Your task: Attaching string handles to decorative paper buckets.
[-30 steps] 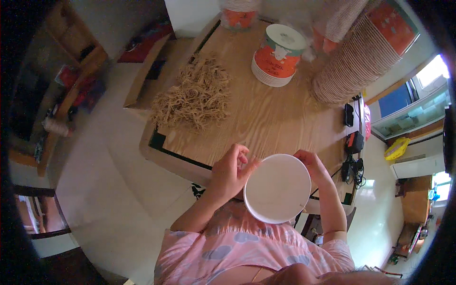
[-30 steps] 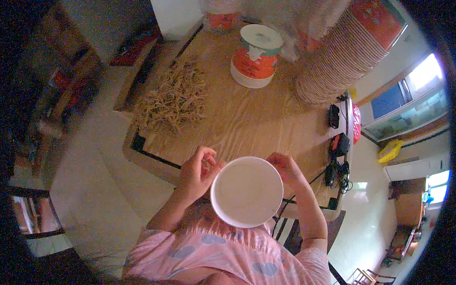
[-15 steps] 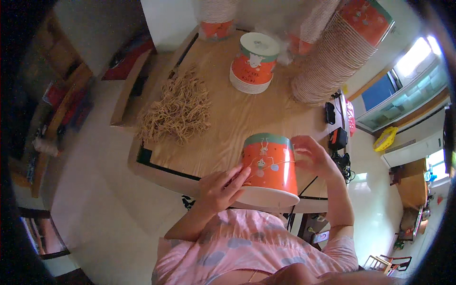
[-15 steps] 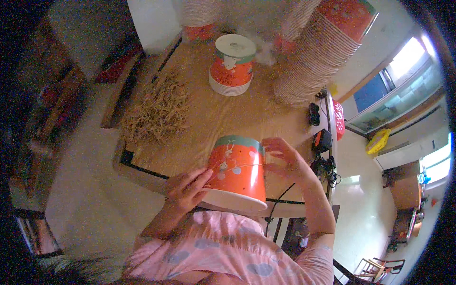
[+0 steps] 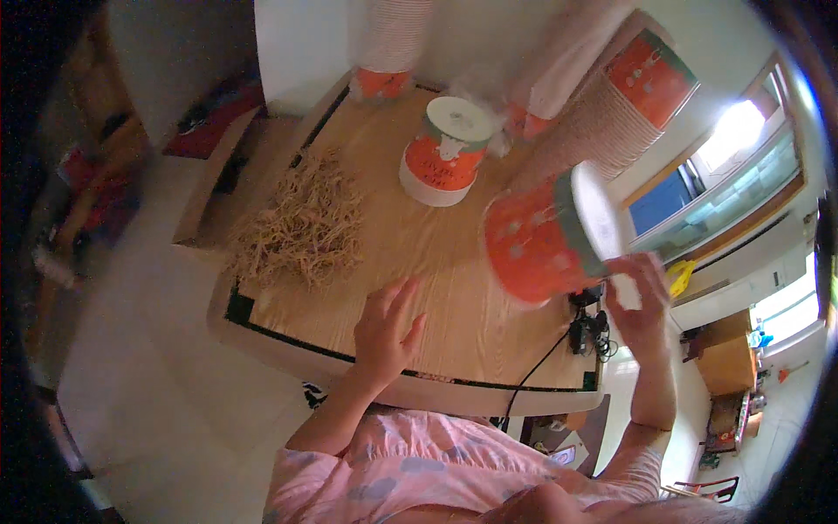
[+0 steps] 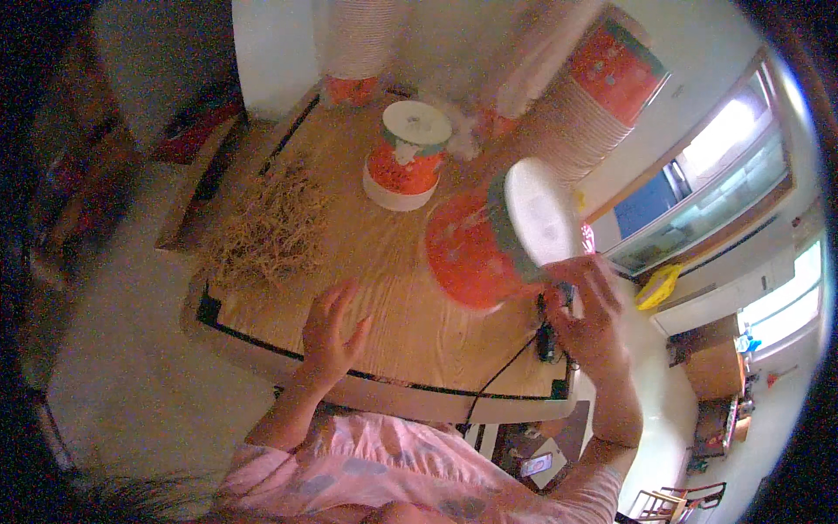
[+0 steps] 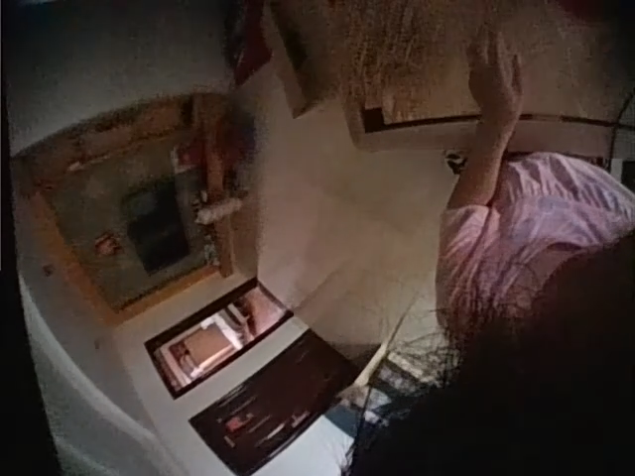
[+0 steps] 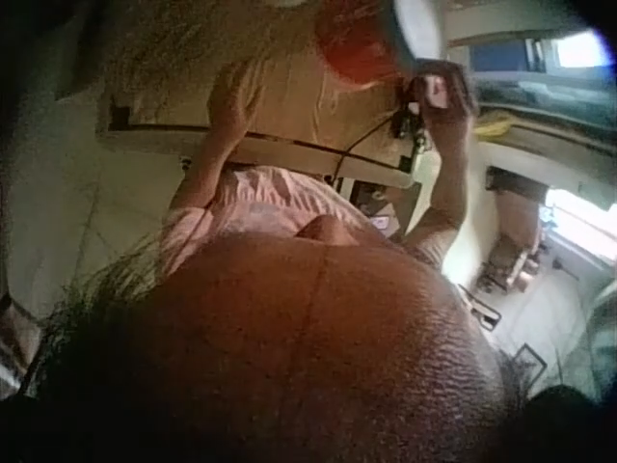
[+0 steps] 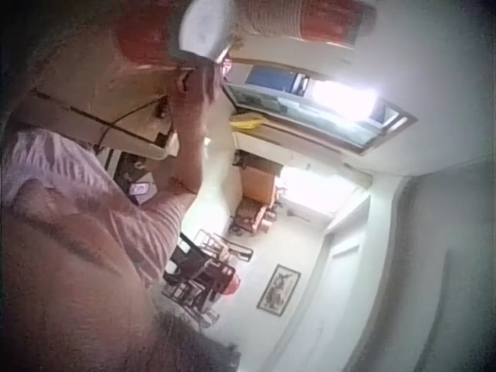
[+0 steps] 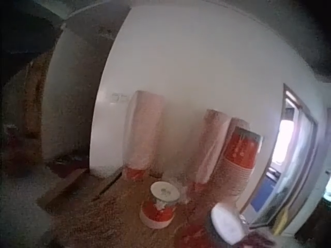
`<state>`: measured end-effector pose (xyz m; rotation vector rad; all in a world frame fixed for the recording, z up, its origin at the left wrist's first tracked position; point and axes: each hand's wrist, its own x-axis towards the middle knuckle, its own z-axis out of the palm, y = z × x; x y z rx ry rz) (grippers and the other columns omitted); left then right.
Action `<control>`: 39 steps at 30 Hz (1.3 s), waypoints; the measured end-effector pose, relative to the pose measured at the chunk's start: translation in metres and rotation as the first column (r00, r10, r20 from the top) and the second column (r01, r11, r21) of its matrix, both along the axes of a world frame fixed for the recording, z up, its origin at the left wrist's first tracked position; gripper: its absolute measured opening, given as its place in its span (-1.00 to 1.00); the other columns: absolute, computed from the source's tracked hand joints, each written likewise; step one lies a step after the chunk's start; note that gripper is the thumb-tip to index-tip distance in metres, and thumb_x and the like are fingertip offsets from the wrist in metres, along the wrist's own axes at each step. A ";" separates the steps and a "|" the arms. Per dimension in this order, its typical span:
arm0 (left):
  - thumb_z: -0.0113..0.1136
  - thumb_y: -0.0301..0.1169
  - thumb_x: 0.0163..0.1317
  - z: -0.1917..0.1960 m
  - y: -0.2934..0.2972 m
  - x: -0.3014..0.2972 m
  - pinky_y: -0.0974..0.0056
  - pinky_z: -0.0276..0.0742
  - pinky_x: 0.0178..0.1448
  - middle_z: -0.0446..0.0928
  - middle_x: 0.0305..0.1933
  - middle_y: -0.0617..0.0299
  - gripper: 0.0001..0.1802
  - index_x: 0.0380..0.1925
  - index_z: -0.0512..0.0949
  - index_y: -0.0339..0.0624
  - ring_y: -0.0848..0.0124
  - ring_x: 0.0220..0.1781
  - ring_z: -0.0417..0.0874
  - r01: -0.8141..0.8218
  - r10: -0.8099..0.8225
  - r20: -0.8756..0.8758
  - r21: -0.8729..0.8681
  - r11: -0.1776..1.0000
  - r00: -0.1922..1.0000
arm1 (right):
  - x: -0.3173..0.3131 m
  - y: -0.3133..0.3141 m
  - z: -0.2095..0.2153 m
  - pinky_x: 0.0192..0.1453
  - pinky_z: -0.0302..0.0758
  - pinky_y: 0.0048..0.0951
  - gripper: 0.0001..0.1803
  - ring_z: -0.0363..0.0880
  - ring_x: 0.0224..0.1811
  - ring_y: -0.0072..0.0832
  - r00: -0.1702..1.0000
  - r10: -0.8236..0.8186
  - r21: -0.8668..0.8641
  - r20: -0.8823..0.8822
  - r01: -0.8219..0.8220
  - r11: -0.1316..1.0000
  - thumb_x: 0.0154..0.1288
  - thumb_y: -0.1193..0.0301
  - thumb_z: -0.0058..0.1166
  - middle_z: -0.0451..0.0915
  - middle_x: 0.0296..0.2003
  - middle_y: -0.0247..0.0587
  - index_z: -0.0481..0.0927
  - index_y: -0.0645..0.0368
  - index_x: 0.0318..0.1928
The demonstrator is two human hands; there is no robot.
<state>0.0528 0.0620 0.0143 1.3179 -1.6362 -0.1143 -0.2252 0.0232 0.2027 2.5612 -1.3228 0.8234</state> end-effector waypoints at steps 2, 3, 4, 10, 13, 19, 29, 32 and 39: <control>0.26 -0.48 0.00 -0.015 0.001 -0.003 0.18 0.49 -0.01 0.42 0.04 0.09 -0.37 0.15 0.33 -0.12 0.15 0.00 0.48 0.008 -0.008 0.003 0.044 0.999 1.000 | -0.006 0.000 0.039 0.00 0.41 -0.32 -0.72 0.48 -0.14 -0.24 0.996 -0.070 -0.249 -0.053 0.054 0.967 0.00 0.67 0.08 0.52 -0.24 -0.16 0.52 0.20 -0.21; 0.25 -0.48 0.01 -0.024 0.001 -0.008 0.18 0.49 0.00 0.41 0.03 0.08 -0.37 0.15 0.33 -0.13 0.15 0.00 0.47 0.021 -0.022 0.016 0.096 0.995 1.000 | -0.034 -0.005 0.054 0.04 0.40 -0.32 -0.70 0.49 -0.10 -0.26 0.987 -0.151 -0.321 0.054 0.161 0.933 0.02 0.65 0.11 0.52 -0.21 -0.18 0.51 0.19 -0.17; 0.24 -0.49 0.02 -0.036 0.004 -0.011 0.17 0.45 0.03 0.41 0.00 0.07 -0.41 0.12 0.34 -0.15 0.13 0.00 0.46 0.016 -0.020 0.044 0.094 0.995 0.999 | -0.051 -0.009 0.082 0.09 0.38 -0.33 -0.69 0.48 -0.04 -0.30 0.975 -0.213 -0.503 -0.058 0.156 0.850 0.06 0.61 0.13 0.53 -0.17 -0.18 0.50 0.18 -0.12; 0.20 -0.47 0.02 -0.094 0.035 -0.017 0.05 0.33 0.12 0.41 -0.01 0.05 -0.50 0.04 0.39 -0.17 0.08 0.03 0.42 0.037 -0.057 0.080 0.238 0.971 0.995 | -0.106 -0.082 0.208 0.14 0.38 -0.39 -0.72 0.47 0.01 -0.40 0.971 -0.214 -0.759 -0.106 0.060 0.648 0.18 0.62 0.06 0.52 -0.08 -0.20 0.48 0.18 -0.07; 0.20 -0.46 0.02 -0.113 0.038 -0.018 0.02 0.32 0.11 0.41 -0.01 0.07 -0.55 -0.01 0.42 -0.17 0.08 0.03 0.41 0.048 -0.062 0.050 0.230 0.972 0.997 | -0.123 -0.132 0.244 0.11 0.41 -0.41 -0.69 0.46 0.04 -0.42 0.984 -0.177 -0.686 -0.031 0.108 0.720 0.15 0.63 0.07 0.51 -0.06 -0.20 0.48 0.18 -0.06; 0.20 -0.48 0.00 -0.096 0.034 -0.021 0.02 0.33 0.09 0.40 -0.01 0.07 -0.59 -0.07 0.44 -0.14 0.09 0.03 0.42 0.033 -0.047 0.062 0.208 0.978 0.997 | -0.131 -0.198 0.255 0.16 0.36 -0.38 -0.64 0.47 0.03 -0.33 0.957 -0.145 -0.724 -0.251 -0.086 0.684 0.11 0.64 0.07 0.52 -0.07 -0.19 0.46 0.22 -0.03; 0.19 -0.50 0.00 -0.096 0.032 -0.021 0.02 0.35 0.05 0.40 -0.05 0.08 -0.62 -0.10 0.45 -0.12 0.07 -0.02 0.42 0.002 -0.023 0.095 0.217 0.976 0.995 | -0.162 -0.266 0.244 0.02 0.46 -0.38 -0.62 0.53 -0.07 -0.35 0.955 -0.227 -0.645 -0.190 0.053 0.762 0.09 0.63 0.10 0.53 -0.08 -0.19 0.43 0.13 -0.04; 0.19 -0.51 -0.02 -0.095 0.033 -0.021 0.02 0.35 0.06 0.40 -0.05 0.09 -0.63 -0.13 0.46 -0.12 0.08 -0.02 0.42 -0.001 -0.017 0.080 0.220 0.976 0.997 | -0.169 -0.278 0.239 0.03 0.45 -0.38 -0.63 0.52 -0.04 -0.36 0.972 -0.098 -0.613 -0.214 -0.055 0.789 0.07 0.64 0.09 0.53 -0.07 -0.20 0.45 0.13 -0.06; 0.19 -0.52 -0.03 -0.091 0.033 -0.022 0.03 0.34 0.08 0.40 -0.04 0.10 -0.64 -0.14 0.47 -0.12 0.08 0.00 0.42 -0.029 -0.002 0.127 0.244 0.969 0.992 | -0.167 -0.287 0.224 0.06 0.45 -0.36 -0.59 0.53 -0.03 -0.33 0.977 -0.130 -0.554 -0.167 0.016 0.832 0.05 0.66 0.09 0.52 -0.05 -0.19 0.44 0.15 -0.03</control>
